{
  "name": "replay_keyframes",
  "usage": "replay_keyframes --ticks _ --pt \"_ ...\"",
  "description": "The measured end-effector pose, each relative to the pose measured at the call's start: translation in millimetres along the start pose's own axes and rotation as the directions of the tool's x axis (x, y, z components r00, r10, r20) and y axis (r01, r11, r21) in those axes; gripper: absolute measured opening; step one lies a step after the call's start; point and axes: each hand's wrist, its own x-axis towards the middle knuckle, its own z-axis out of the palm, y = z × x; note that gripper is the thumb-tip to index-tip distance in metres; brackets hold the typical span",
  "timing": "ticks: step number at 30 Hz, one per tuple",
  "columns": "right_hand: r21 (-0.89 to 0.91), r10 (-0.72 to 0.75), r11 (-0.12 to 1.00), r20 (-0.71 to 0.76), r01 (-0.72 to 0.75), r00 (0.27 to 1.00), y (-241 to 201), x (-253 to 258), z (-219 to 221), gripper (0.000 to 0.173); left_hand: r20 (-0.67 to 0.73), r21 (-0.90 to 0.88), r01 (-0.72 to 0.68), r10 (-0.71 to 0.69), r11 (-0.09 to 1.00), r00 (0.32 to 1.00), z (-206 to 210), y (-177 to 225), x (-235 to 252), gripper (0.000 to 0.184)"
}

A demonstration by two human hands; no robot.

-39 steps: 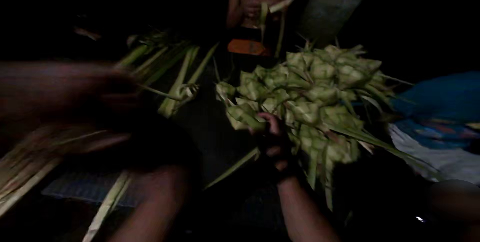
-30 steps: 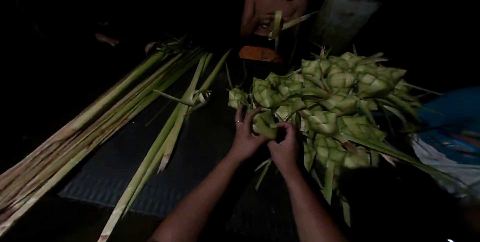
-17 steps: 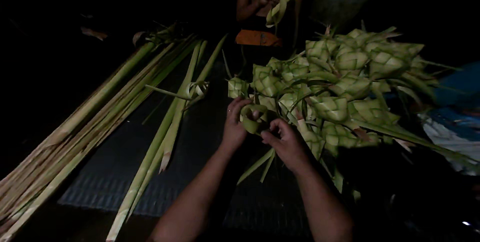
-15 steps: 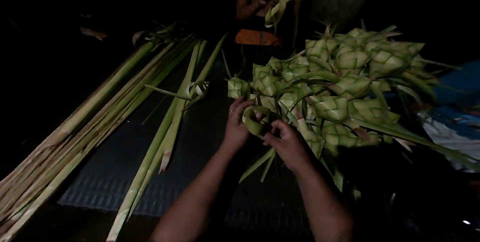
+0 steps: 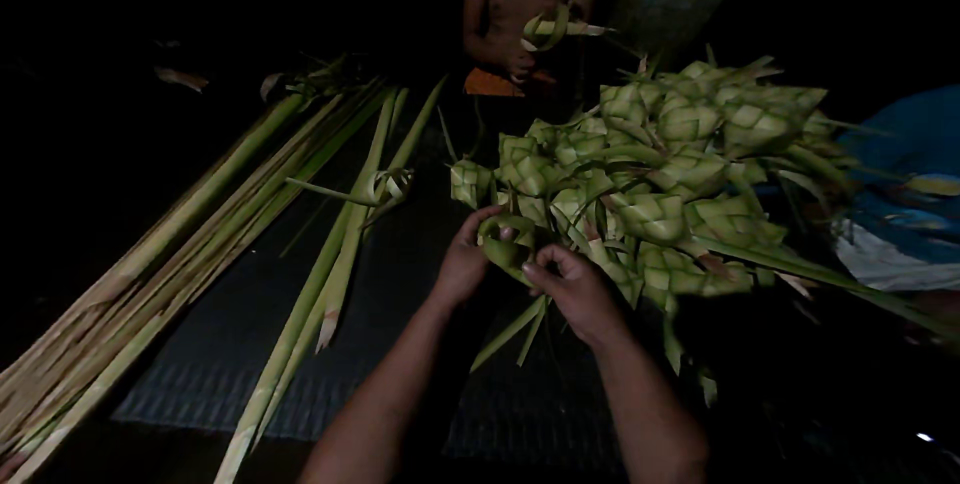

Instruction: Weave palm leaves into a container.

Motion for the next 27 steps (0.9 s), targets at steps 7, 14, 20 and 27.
replay_keyframes --ticks 7,14,20,27 --pt "0.191 -0.096 0.969 -0.295 0.158 0.95 8.7 7.0 3.9 0.009 0.117 -0.062 -0.107 0.114 0.992 0.987 10.4 -15.1 -2.7 0.103" --pt "0.036 -0.294 0.954 -0.074 0.297 0.953 13.7 -2.4 13.2 0.013 -0.179 -0.016 -0.108 0.103 0.994 0.978 23.7 -9.3 -12.9 0.108" --pt "-0.05 -0.441 0.895 0.065 0.444 0.895 19.9 -1.1 8.8 0.02 -0.242 -0.067 -0.181 0.16 0.981 0.957 25.1 -11.5 -10.4 0.096" --pt "-0.066 -0.287 0.956 -0.026 0.284 0.958 13.3 -7.8 18.9 0.016 -0.208 -0.129 -0.128 0.099 0.983 0.973 28.9 -11.1 -15.3 0.082"
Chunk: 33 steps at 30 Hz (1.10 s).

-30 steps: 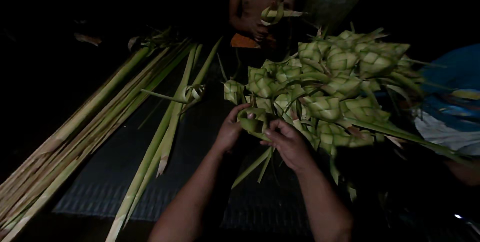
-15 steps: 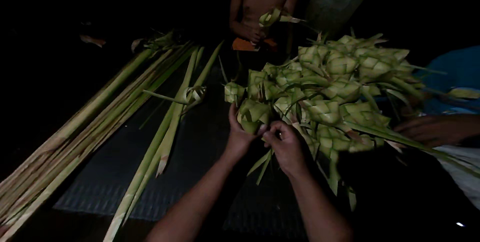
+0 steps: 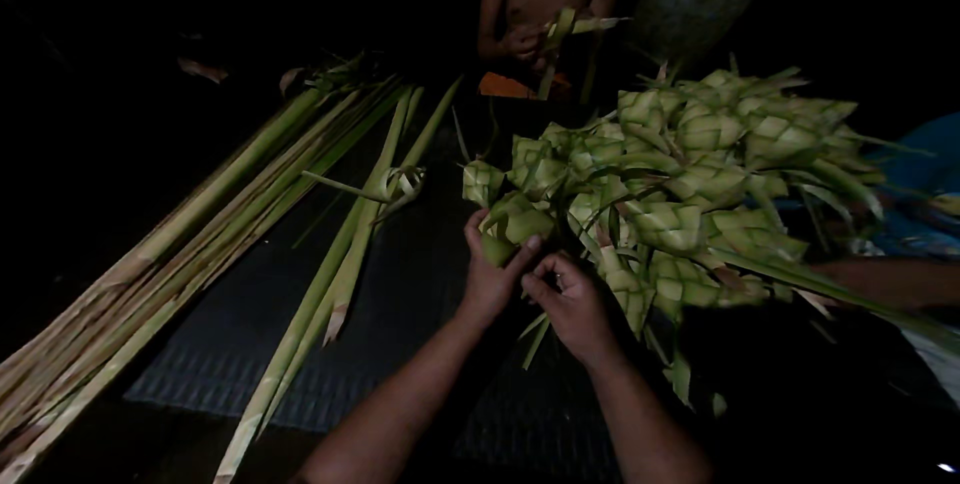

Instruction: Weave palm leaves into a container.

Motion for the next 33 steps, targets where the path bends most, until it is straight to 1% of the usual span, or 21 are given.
replay_keyframes --ticks 2,3,4,5,6,7,8,10,11,12,14,15,19,23,26,28,30,32,33 --pt "0.001 0.018 1.0 -0.035 -0.018 0.999 -0.5 2.0 -4.1 0.013 0.017 0.048 0.027 -0.028 0.998 0.999 -1.0 2.9 1.0 0.081" --pt "-0.015 0.038 0.999 -0.059 -0.039 0.998 -2.0 3.7 -8.0 0.012 0.019 0.097 0.023 -0.025 0.995 1.0 -2.7 6.0 1.4 0.085" --pt "-0.042 0.078 0.996 -0.076 -0.081 0.994 -5.3 5.2 -12.8 0.011 0.037 0.144 -0.009 0.004 0.99 0.999 -5.5 9.2 1.8 0.092" --pt "-0.075 0.121 0.989 -0.085 -0.128 0.989 -8.5 6.7 -17.9 0.01 0.077 0.193 -0.071 0.057 0.979 0.995 -9.6 11.2 3.0 0.098" --pt "-0.11 0.159 0.98 -0.08 -0.167 0.984 -10.2 8.2 -22.4 0.009 0.138 0.246 -0.146 0.114 0.958 0.984 -14.2 13.7 4.8 0.099" --pt "-0.134 0.183 0.973 -0.066 -0.191 0.981 -10.3 9.7 -26.4 0.009 0.202 0.294 -0.218 0.162 0.931 0.966 -18.6 17.2 6.5 0.09" --pt "-0.129 0.188 0.973 -0.046 -0.192 0.981 -7.6 11.1 -29.5 0.011 0.25 0.335 -0.264 0.185 0.904 0.95 -22.3 21.1 8.6 0.075" --pt "-0.078 0.183 0.98 -0.015 -0.184 0.983 -2.8 12.0 -33.2 0.013 0.311 0.4 -0.308 0.189 0.863 0.932 -28.9 24.7 13.7 0.039" --pt "-0.056 0.19 0.98 -0.012 -0.19 0.982 -3.0 11.9 -34.1 0.013 0.342 0.419 -0.328 0.188 0.847 0.921 -32.7 23.3 17.1 0.026" --pt "-0.046 0.197 0.979 -0.013 -0.197 0.98 -4.1 11.7 -34.7 0.013 0.371 0.432 -0.345 0.185 0.833 0.91 -36.5 21.3 20.2 0.018" --pt "-0.043 0.192 0.98 -0.012 -0.192 0.981 -4.8 10.8 -36.6 0.012 0.418 0.431 -0.379 0.191 0.819 0.888 -41.2 18.5 24.1 0.008" --pt "-0.046 0.18 0.982 -0.012 -0.181 0.984 -4.1 10.6 -37.9 0.012 0.444 0.431 -0.412 0.208 0.803 0.871 -42.9 17.5 25.6 0.006" --pt "-0.061 0.132 0.99 0.041 -0.13 0.99 -1.1 11.2 -45.2 0.014 0.517 0.461 -0.531 0.272 0.711 0.812 -47.1 16.2 29.8 0.014" --pt "-0.047 0.076 0.996 0.068 -0.073 0.995 3.2 11.9 -47.3 0.011 0.537 0.519 -0.591 0.302 0.618 0.787 -48.1 17.9 28.3 0.015" --pt "-0.014 0.086 0.996 0.052 -0.085 0.995 4.2 12.5 -48.7 0.011 0.543 0.497 -0.648 0.375 0.577 0.751 -47.3 17.4 26.9 0.015" --pt "-0.04 0.104 0.994 0.057 -0.102 0.993 1.7 12.1 -48.5 0.011 0.532 0.487 -0.687 0.441 0.54 0.723 -44.7 16.6 26.1 0.015" --pt "-0.099 0.107 0.99 0.064 -0.1 0.992 0.0 11.2 -47.6 0.014 0.506 0.512 -0.686 0.464 0.517 0.727 -41.5 16.3 24.1 0.015" --pt "-0.19 0.09 0.979 0.055 -0.078 0.994 0.4 10.4 -45.3 0.023 0.495 0.531 -0.677 0.462 0.509 0.736 -39.3 14.3 23.5 0.017" --pt "-0.215 0.095 0.973 0.046 -0.083 0.994 -0.1 10.2 -43.6 0.024 0.499 0.529 -0.677 0.458 0.512 0.736 -39.2 13.2 23.8 0.018"
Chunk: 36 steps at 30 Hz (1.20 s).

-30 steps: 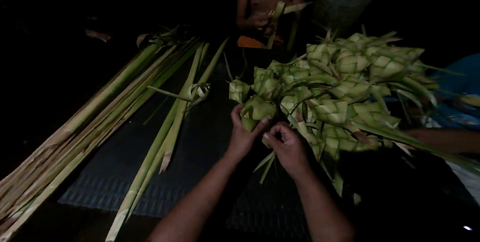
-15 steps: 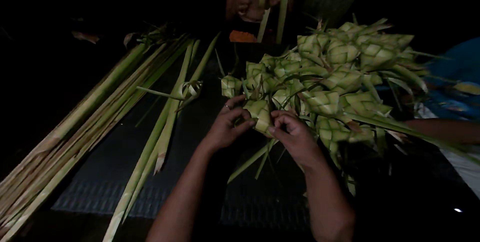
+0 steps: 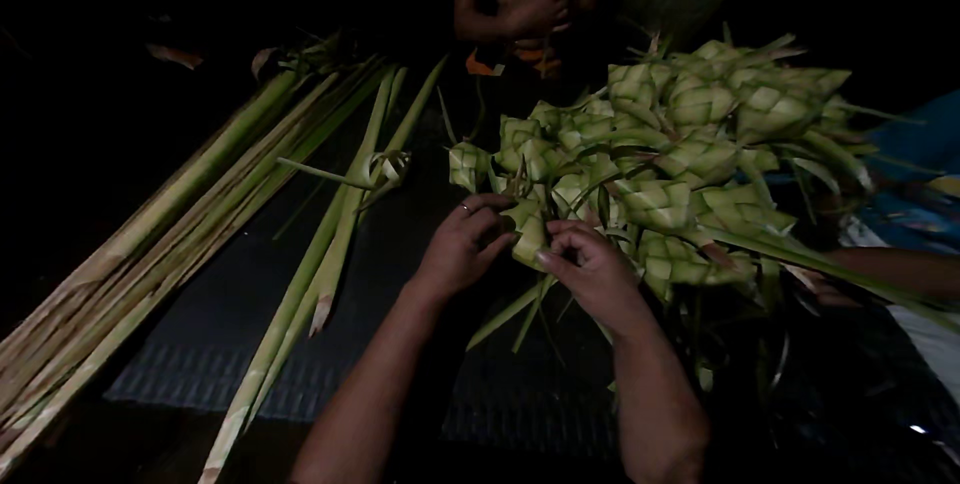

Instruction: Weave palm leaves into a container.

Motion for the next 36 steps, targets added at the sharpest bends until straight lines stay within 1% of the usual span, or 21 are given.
replay_keyframes --ticks 2,5,7,9,11,12,14,16,18,20,22,25,27,28,30,32,34,36 --pt "0.02 0.019 1.0 0.003 -0.02 1.0 -0.1 0.4 0.3 0.02 0.036 -0.033 0.008 -0.007 0.999 0.999 -1.9 -3.0 -0.2 0.02" --pt "0.113 0.013 0.994 0.008 -0.014 1.0 4.9 2.6 -3.3 0.014 0.194 -0.104 0.091 -0.07 0.99 0.979 -13.1 -3.2 0.4 0.016" --pt "0.154 0.01 0.988 0.021 -0.013 1.0 6.9 3.9 -4.9 0.014 0.261 -0.125 0.115 -0.079 0.986 0.962 -18.3 -2.6 0.6 0.014" --pt "0.194 0.031 0.98 0.015 -0.033 0.999 5.9 3.3 -4.6 0.012 0.248 -0.127 0.088 -0.054 0.988 0.967 -18.0 -3.4 0.2 0.012" --pt "0.186 0.056 0.981 0.014 -0.057 0.998 2.9 2.4 -3.7 0.009 0.182 -0.139 0.038 -0.013 0.99 0.983 -12.2 -5.7 -0.3 0.012" --pt "0.146 0.055 0.988 0.017 -0.057 0.998 2.1 2.0 -3.1 0.013 0.156 -0.149 0.027 -0.003 0.988 0.988 -8.7 -6.2 -0.3 0.013" --pt "0.029 0.056 0.998 0.019 -0.057 0.998 0.1 1.7 -2.0 0.023 0.153 -0.169 0.05 -0.024 0.984 0.988 -4.2 -6.1 -0.5 0.014" --pt "-0.022 0.076 0.997 0.014 -0.076 0.997 -0.6 2.5 -1.1 0.021 0.174 -0.178 0.109 -0.078 0.978 0.982 -3.8 -5.7 -0.4 0.016" --pt "0.023 0.089 0.996 0.034 -0.09 0.995 1.9 3.0 -2.6 0.016 0.206 -0.192 0.185 -0.144 0.964 0.968 -6.7 -4.4 0.2 0.018" --pt "0.105 0.093 0.99 0.055 -0.098 0.994 4.3 3.0 -4.8 0.012 0.248 -0.214 0.241 -0.186 0.947 0.951 -12.5 -2.9 0.1 0.022" --pt "0.221 0.103 0.969 0.045 -0.111 0.994 4.9 2.6 -6.4 0.008 0.301 -0.26 0.245 -0.162 0.934 0.94 -20.5 -3.1 -0.6 0.024" --pt "0.351 0.131 0.926 0.05 -0.141 0.99 0.1 0.8 -8.2 0.005 0.32 -0.37 0.218 -0.096 0.903 0.943 -26.5 -7.1 -1.5 0.026" --pt "0.367 0.151 0.915 0.065 -0.164 0.986 -2.2 1.4 -6.4 0.004 0.318 -0.404 0.238 -0.108 0.883 0.942 -26.7 -6.3 -1.0 0.018" --pt "0.35 0.147 0.922 0.078 -0.165 0.986 -1.7 1.8 -5.2 0.007 0.315 -0.412 0.243 -0.113 0.878 0.942 -25.8 -5.9 -1.2 0.015" --pt "0.26 0.139 0.953 0.073 -0.154 0.988 0.5 2.2 -2.6 0.014 0.323 -0.406 0.254 -0.122 0.878 0.939 -23.5 -5.0 -1.5 0.013" --pt "0.2 0.176 0.962 0.058 -0.184 0.983 0.1 3.6 -1.2 0.012 0.33 -0.387 0.267 -0.138 0.882 0.934 -22.3 -4.6 -1.0 0.013" --pt "0.258 0.206 0.943 0.043 -0.21 0.978 0.0 4.1 -1.0 0.007 0.333 -0.313 0.29 -0.182 0.905 0.925 -22.7 -3.7 -0.8 0.012" --pt "0.359 0.208 0.909 0.046 -0.21 0.977 -2.5 2.4 -4.2 0.007 0.325 -0.208 0.299 -0.222 0.931 0.919 -22.1 -4.4 -0.1 0.012"
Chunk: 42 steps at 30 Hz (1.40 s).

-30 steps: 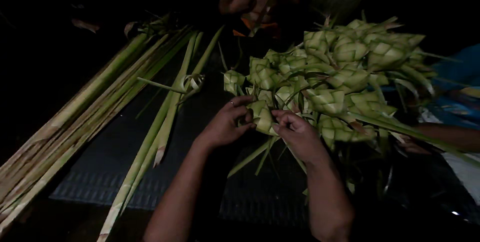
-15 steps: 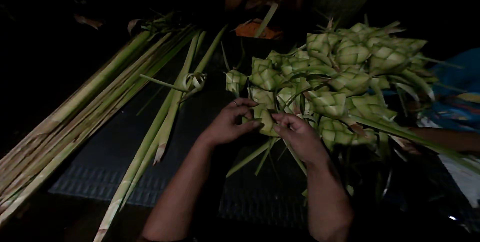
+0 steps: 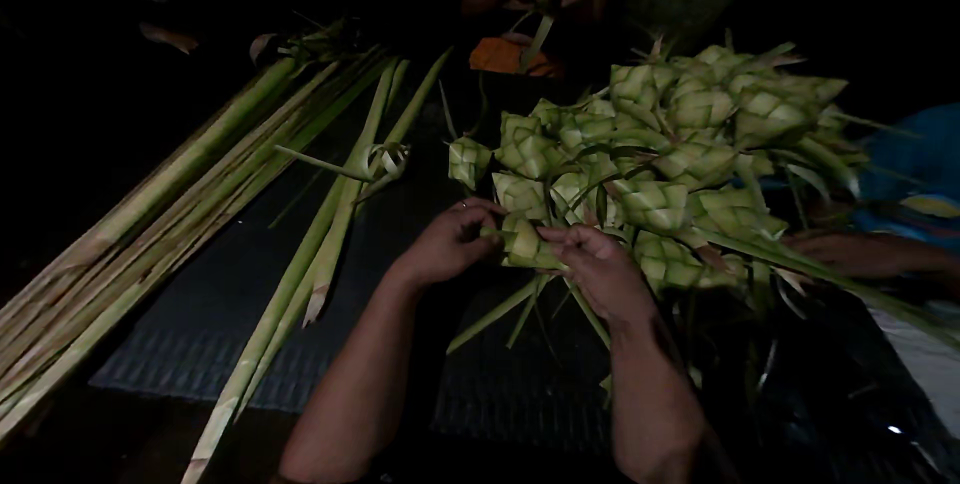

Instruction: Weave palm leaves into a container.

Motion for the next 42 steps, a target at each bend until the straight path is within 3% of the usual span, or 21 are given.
replay_keyframes --ticks 4,9,11,15,18,22,24,28,31,35,40,42 --pt "0.104 0.02 0.994 0.028 -0.023 0.999 -6.3 -3.1 -3.8 0.009 -0.032 -0.042 0.014 -0.016 0.999 0.999 3.2 -3.4 1.5 0.011" --pt "-0.225 0.007 0.974 0.047 0.003 0.999 -1.1 0.1 -0.8 0.013 -0.081 -0.09 0.033 -0.04 0.995 0.996 13.9 1.5 3.6 0.009" --pt "-0.258 0.031 0.966 0.03 -0.022 0.999 -0.5 1.8 -1.0 0.013 -0.097 -0.064 0.048 -0.054 0.997 0.994 16.6 1.9 4.2 0.009" --pt "-0.064 0.066 0.996 0.001 -0.066 0.998 -5.0 0.3 0.1 0.009 -0.095 -0.047 0.057 -0.062 0.997 0.994 19.6 1.1 5.5 0.012" --pt "0.016 0.011 1.0 0.011 -0.011 1.0 -3.7 -2.5 -2.5 0.008 -0.015 -0.101 0.134 -0.137 0.986 0.991 16.4 5.5 5.0 0.042" --pt "0.099 -0.02 0.995 0.023 0.018 1.0 -3.0 -3.7 -5.5 0.005 0.107 -0.26 0.18 -0.157 0.949 0.982 14.0 0.1 2.4 0.044" --pt "0.133 -0.017 0.991 0.029 0.013 0.999 -5.6 -4.7 -7.2 0.005 0.172 -0.294 0.172 -0.126 0.94 0.977 12.4 -2.6 1.0 0.06" --pt "0.148 -0.027 0.989 0.032 0.022 0.999 -6.5 -5.7 -8.1 0.008 0.142 -0.145 0.133 -0.113 0.98 0.983 17.0 -0.9 4.5 0.084" --pt "0.178 -0.05 0.983 0.059 0.039 0.997 -4.6 -5.3 -12.9 0.008 0.048 0.013 -0.004 0.003 1.0 0.999 22.4 -5.7 7.7 0.078" --pt "0.178 -0.019 0.984 0.078 0.005 0.997 -6.9 -5.4 -16.9 0.006 0.002 0.068 -0.025 0.025 0.997 1.0 21.1 -6.3 7.1 0.071" --pt "-0.186 -0.065 0.979 0.096 0.082 0.993 -5.7 -1.1 -16.6 0.008 -0.053 0.191 -0.088 0.1 0.978 0.994 21.5 -1.8 6.7 0.068" --pt "-0.208 -0.101 0.971 0.091 0.118 0.991 -3.1 0.3 -16.0 0.008 -0.051 0.229 -0.107 0.122 0.968 0.991 20.8 -3.6 7.0 0.067"
